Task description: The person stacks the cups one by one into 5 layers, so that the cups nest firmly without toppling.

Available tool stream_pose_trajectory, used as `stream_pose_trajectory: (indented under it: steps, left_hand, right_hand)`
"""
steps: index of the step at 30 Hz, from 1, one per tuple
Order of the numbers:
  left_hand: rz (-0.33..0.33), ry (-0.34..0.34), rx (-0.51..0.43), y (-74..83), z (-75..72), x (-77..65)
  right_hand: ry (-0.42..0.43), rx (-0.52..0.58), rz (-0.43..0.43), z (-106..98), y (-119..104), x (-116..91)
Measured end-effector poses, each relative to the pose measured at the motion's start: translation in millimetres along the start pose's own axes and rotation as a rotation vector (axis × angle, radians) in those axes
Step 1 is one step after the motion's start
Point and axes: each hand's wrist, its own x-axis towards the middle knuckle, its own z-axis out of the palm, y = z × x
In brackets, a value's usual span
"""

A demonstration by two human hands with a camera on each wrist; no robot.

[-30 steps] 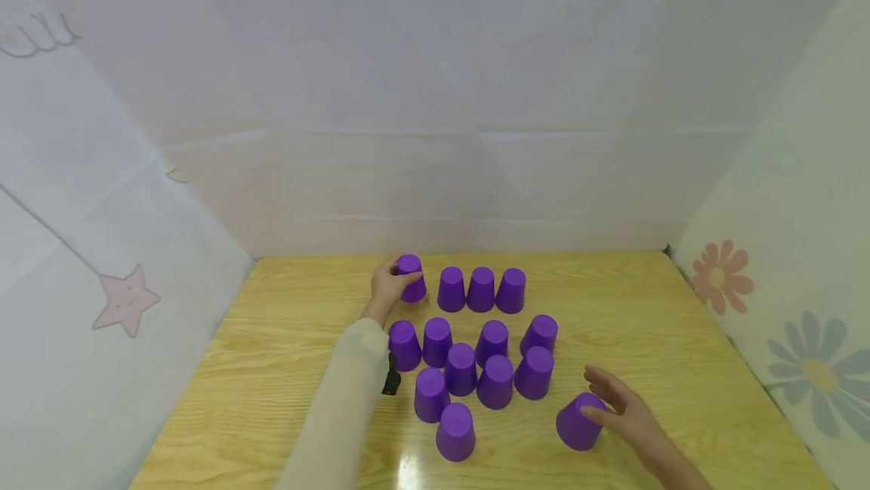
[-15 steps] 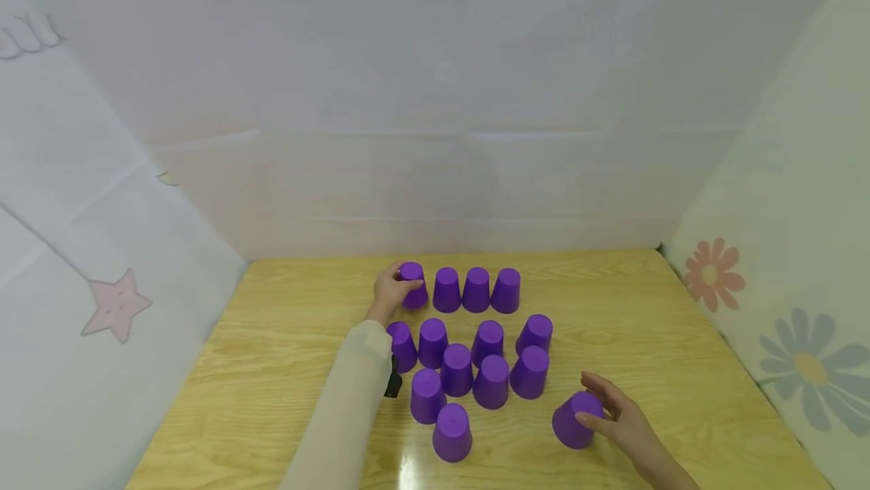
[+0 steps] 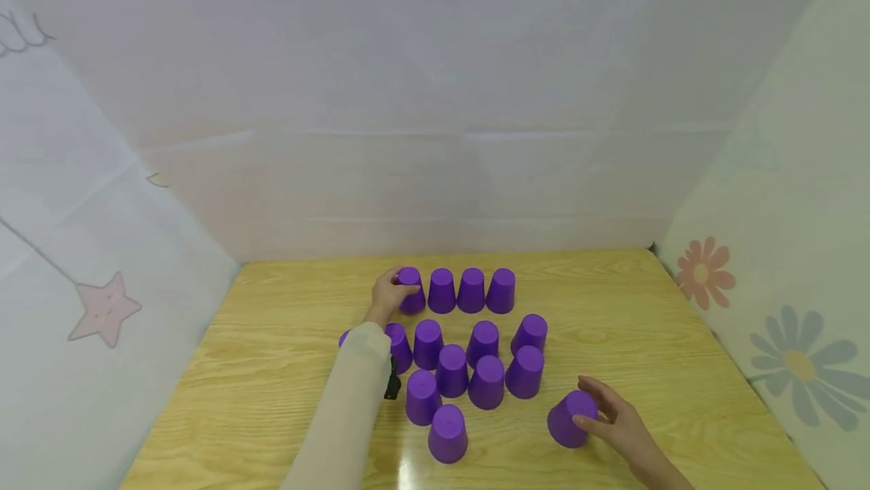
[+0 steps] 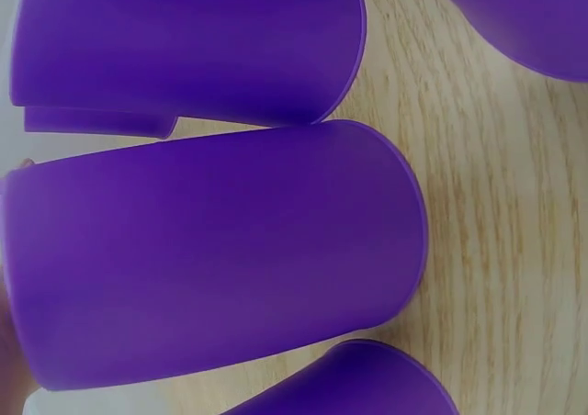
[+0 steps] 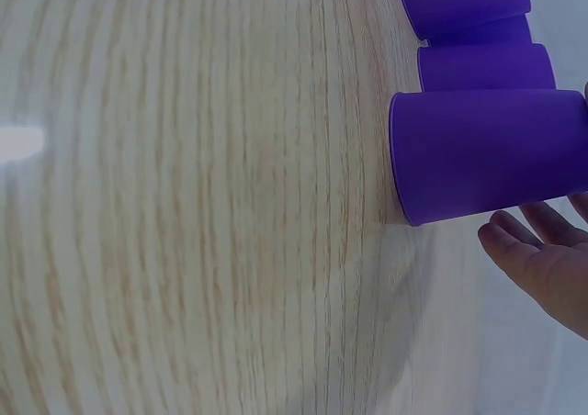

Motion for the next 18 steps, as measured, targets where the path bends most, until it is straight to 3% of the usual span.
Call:
stream_pose_trajectory:
  steps: [2, 7, 8, 10, 13, 14, 16, 17, 18]
  left_hand:
    - [-0.003, -0.004, 0.004, 6.3, -2.1, -6.8]
    - [0.024, -0.002, 0.002, 0.7, -0.5, -5.3]
    - [0.065, 0.009, -0.012, -12.5, 3.1, 3.5]
    - [0.074, -0.020, -0.027, -32.8, 8.2, 20.2]
    - [0.154, 0.003, -0.029, -84.7, 22.5, 59.1]
    - [0.144, -0.007, -0.029, -97.8, 25.6, 69.3]
    - [0.113, -0.035, -0.021, -103.9, 27.1, 74.2]
    - [0.142, -0.022, -0.027, -108.8, 28.7, 76.6]
    - [0.120, -0.043, -0.029, -103.7, 27.0, 73.5]
  right_hand:
    - [-0.002, 0.000, 0.001, 0.0, 0.0, 0.1]
    - [-0.013, 0.019, 0.010, 0.4, 0.8, -0.9]
    - [-0.017, 0.020, 0.005, 0.4, 1.1, -1.4]
    - [-0.028, 0.026, 0.004, 0.6, 1.7, -2.1]
    - [-0.047, 0.034, 0.002, 0.7, 2.9, -3.2]
    - [-0.046, 0.030, -0.002, 0.7, 3.3, -3.4]
    - [-0.042, 0.034, 0.003, 0.9, 3.4, -3.7]
    - [-0.039, 0.033, 0.003, 0.8, 3.6, -4.0]
    - [-0.036, 0.033, 0.002, 0.9, 3.4, -4.3]
